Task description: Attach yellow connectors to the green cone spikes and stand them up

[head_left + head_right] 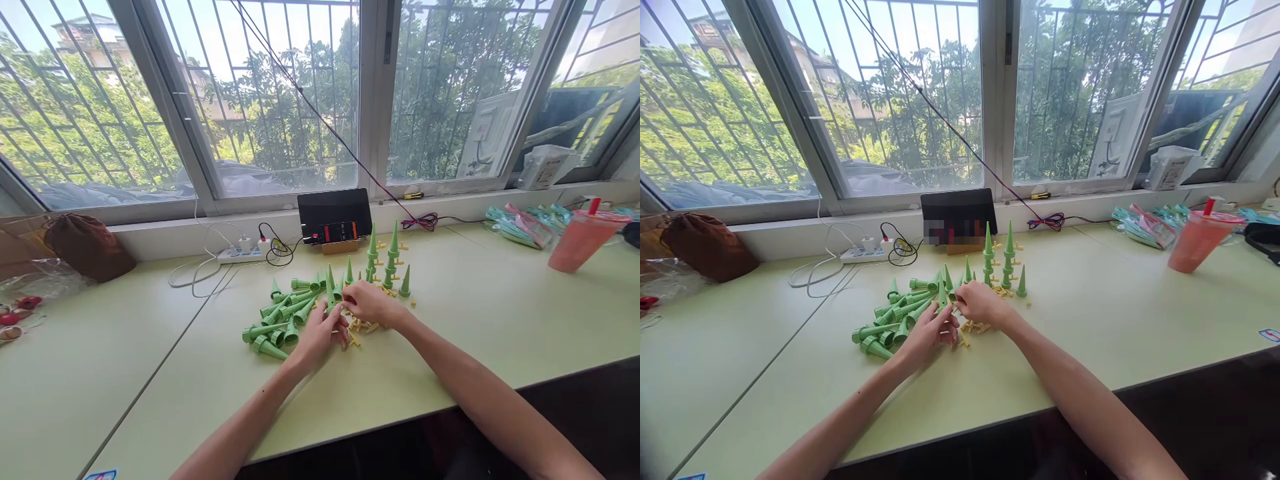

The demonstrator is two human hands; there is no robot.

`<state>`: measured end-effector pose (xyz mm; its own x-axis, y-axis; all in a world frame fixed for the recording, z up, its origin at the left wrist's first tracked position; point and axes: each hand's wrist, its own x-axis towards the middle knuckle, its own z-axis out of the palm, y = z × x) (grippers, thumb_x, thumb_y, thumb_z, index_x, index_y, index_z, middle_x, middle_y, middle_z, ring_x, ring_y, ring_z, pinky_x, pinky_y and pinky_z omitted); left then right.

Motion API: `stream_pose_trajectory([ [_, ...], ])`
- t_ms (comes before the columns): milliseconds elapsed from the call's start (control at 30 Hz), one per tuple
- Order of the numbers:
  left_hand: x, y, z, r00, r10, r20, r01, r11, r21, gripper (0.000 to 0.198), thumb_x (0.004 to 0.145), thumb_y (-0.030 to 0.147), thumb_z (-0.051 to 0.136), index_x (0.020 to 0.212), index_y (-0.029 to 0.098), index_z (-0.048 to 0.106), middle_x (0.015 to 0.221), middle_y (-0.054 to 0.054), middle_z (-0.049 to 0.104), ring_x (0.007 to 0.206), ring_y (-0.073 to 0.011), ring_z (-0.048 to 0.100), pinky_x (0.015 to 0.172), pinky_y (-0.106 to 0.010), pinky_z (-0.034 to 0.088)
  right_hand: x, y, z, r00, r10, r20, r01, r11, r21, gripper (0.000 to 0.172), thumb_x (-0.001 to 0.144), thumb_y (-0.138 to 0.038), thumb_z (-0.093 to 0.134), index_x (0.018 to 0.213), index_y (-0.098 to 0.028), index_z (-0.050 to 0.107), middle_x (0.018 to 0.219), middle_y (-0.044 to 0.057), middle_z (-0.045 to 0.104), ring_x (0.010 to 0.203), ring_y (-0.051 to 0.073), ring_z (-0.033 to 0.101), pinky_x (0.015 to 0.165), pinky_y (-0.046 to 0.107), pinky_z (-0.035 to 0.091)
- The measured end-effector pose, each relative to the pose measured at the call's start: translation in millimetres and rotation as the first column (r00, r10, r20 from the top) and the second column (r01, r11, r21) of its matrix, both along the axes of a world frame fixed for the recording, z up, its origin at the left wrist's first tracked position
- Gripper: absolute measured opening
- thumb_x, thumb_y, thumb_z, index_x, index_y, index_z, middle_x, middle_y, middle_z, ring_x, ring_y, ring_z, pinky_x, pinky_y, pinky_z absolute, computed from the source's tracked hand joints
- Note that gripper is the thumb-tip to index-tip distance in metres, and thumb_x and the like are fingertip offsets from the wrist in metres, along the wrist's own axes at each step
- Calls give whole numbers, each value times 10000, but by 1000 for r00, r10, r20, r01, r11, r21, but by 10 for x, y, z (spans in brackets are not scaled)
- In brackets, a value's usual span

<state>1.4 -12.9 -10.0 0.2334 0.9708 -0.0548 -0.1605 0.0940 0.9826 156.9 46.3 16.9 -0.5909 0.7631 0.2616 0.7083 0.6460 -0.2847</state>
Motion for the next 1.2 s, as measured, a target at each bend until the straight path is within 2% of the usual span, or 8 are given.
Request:
stream_pose_trajectory([
  [67, 19, 0, -19, 1000, -5, -8, 5, 999, -41, 387, 794, 502, 626, 918, 200, 418, 702, 6, 603, 543, -123, 597, 492, -253, 489, 26, 13, 3, 999, 42, 11, -42, 998, -36, 178, 815, -182, 543, 644, -154, 584, 618, 26, 579, 554, 103, 441, 525, 224, 260],
  [133, 22, 19, -34, 998, 17, -55, -18, 1000, -25, 396, 788, 523, 621, 900, 199, 421, 687, 7, 595, 542, -132, 603, 481, -259, 494, 49, 19, 2, 995, 96, 27, -94, 992, -80, 168, 800, -173, 550, 641, -150, 599, 605, 22, 579, 552, 101, 446, 530, 219, 283],
  [300, -39, 105, -65, 954, 163, -251, -133, 982, 134, 368, 819, 534, 562, 834, 204, 402, 680, 30, 569, 466, -103, 558, 467, -250, 471, 89, 7, 3, 970, 238, 55, -223, 956, -190, 74, 745, -218, 622, 720, -156, 653, 691, 16, 639, 612, 107, 512, 541, 203, 325],
  [367, -71, 132, -79, 925, 216, -313, -164, 969, 184, 363, 824, 534, 551, 822, 204, 402, 681, 34, 572, 452, -98, 554, 481, -249, 463, 92, -1, 3, 962, 264, 74, -243, 946, -214, 94, 716, -240, 649, 769, -164, 667, 732, 13, 654, 637, 112, 530, 540, 200, 333],
  [500, -106, 153, -85, 882, 293, -369, -205, 943, 261, 350, 814, 530, 556, 840, 202, 435, 688, 35, 587, 471, -104, 558, 515, -249, 448, 77, -21, 2, 961, 259, 98, -231, 944, -235, 143, 709, -251, 651, 831, -180, 676, 750, 12, 659, 662, 123, 548, 553, 205, 347],
  [700, -101, 141, -57, 858, 351, -375, -247, 922, 298, 355, 786, 526, 592, 826, 197, 464, 655, 30, 573, 539, -139, 577, 551, -260, 443, 27, -67, 15, 965, 240, 101, -213, 951, -225, 205, 720, -338, 688, 849, -181, 665, 731, 12, 654, 678, 136, 558, 569, 218, 344],
  [933, -101, 136, -45, 882, 346, -319, -248, 918, 310, 352, 762, 519, 626, 820, 195, 499, 651, 17, 587, 540, -140, 567, 524, -254, 431, 16, -58, -33, 966, 250, 67, -232, 951, -205, 132, 723, -238, 660, 835, -173, 634, 731, 9, 641, 653, 126, 540, 585, 218, 353],
  [1200, -108, 120, -42, 871, 350, -345, -229, 910, 345, 333, 792, 505, 596, 835, 195, 484, 671, 12, 585, 570, -141, 588, 508, -244, 438, 6, -26, -98, 969, 246, 16, -239, 954, -183, 105, 731, -107, 533, 808, -156, 584, 698, 10, 594, 624, 112, 489, 580, 211, 352],
])
